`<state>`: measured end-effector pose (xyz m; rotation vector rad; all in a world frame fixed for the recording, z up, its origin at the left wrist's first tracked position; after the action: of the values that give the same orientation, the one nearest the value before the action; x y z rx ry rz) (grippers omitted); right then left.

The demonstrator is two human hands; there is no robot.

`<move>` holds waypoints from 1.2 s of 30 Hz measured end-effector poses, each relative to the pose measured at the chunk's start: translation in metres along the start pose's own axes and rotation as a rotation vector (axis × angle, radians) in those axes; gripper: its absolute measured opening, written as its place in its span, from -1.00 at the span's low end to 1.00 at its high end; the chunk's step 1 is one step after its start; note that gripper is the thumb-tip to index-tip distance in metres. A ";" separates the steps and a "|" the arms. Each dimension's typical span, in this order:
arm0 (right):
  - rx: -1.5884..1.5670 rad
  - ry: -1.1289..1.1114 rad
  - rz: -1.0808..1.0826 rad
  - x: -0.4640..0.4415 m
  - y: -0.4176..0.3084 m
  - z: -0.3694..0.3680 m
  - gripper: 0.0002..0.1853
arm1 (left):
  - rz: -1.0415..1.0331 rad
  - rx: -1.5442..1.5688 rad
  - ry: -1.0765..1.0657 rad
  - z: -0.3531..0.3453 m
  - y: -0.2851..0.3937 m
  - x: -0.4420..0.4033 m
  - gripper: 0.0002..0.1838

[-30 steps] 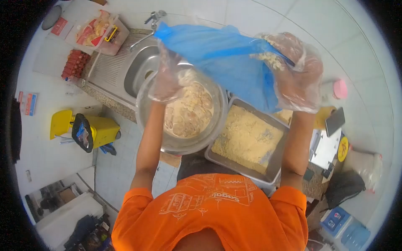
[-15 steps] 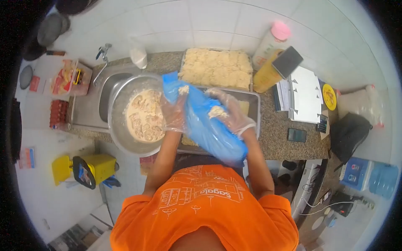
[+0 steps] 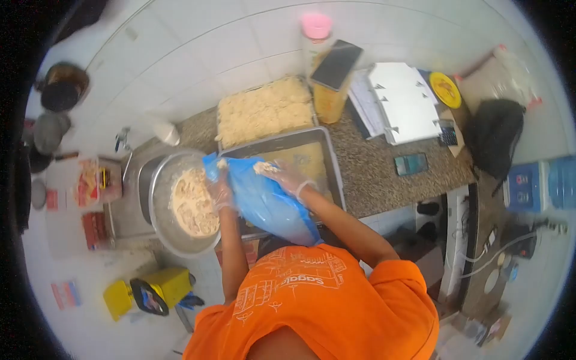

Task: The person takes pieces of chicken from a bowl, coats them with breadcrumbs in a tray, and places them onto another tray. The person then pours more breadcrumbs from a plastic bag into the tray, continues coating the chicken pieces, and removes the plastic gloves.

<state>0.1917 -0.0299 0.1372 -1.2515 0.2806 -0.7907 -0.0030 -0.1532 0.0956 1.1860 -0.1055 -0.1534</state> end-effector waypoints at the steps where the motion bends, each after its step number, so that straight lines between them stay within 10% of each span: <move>1: -0.160 0.021 -0.053 -0.002 0.005 0.003 -0.41 | 0.013 0.081 -0.019 0.004 -0.007 -0.001 -0.43; 6: -0.893 0.221 -0.286 -0.011 0.023 0.003 -0.44 | 0.196 0.494 -1.095 -0.010 0.021 0.040 -0.34; 11: -0.760 0.400 -0.383 -0.016 0.058 0.009 -0.51 | 0.235 0.479 -1.236 -0.046 0.030 0.069 -0.35; 14: -0.849 0.380 -0.408 -0.011 0.055 0.014 -0.53 | -0.217 0.509 -1.285 -0.053 0.038 0.074 -0.43; 19: -0.522 0.203 -0.335 0.018 0.035 0.019 -0.51 | 0.777 0.385 -0.688 -0.064 0.016 0.056 -0.57; 23: -0.098 0.277 -0.274 0.032 0.053 0.029 -0.50 | 0.902 0.538 -0.686 -0.095 -0.023 0.033 -0.63; 27: -0.810 0.079 -0.520 0.026 0.042 0.029 -0.46 | 0.308 0.588 -0.950 -0.110 -0.070 -0.009 -0.45; 29: -0.869 0.239 -0.445 0.004 0.081 0.028 -0.43 | 0.372 0.519 -0.894 -0.100 -0.093 0.012 -0.43; 31: -0.527 0.390 -0.250 -0.008 0.128 0.038 -0.37 | 0.466 0.381 -0.906 -0.106 -0.111 0.036 -0.39; 33: -0.613 0.517 -0.605 0.027 0.123 0.049 -0.23 | 0.511 0.311 -0.903 -0.100 -0.127 0.037 -0.37; 36: -0.435 0.529 -0.761 0.073 0.086 0.047 -0.11 | 0.090 0.067 -1.192 -0.094 -0.110 0.062 -0.31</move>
<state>0.3042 -0.0363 0.0891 -1.5580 0.4230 -1.7986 0.0660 -0.1179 -0.0413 1.0134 -1.2092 -0.7667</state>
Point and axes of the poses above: each hand's wrist, its own x-axis away from the middle knuckle, its own z-axis out of the back of the hand, y = z × x, the point moved 6 cm from there along -x, towards the middle knuckle, and after that the axes turned 8 degrees about y, right-handed, at the moved point
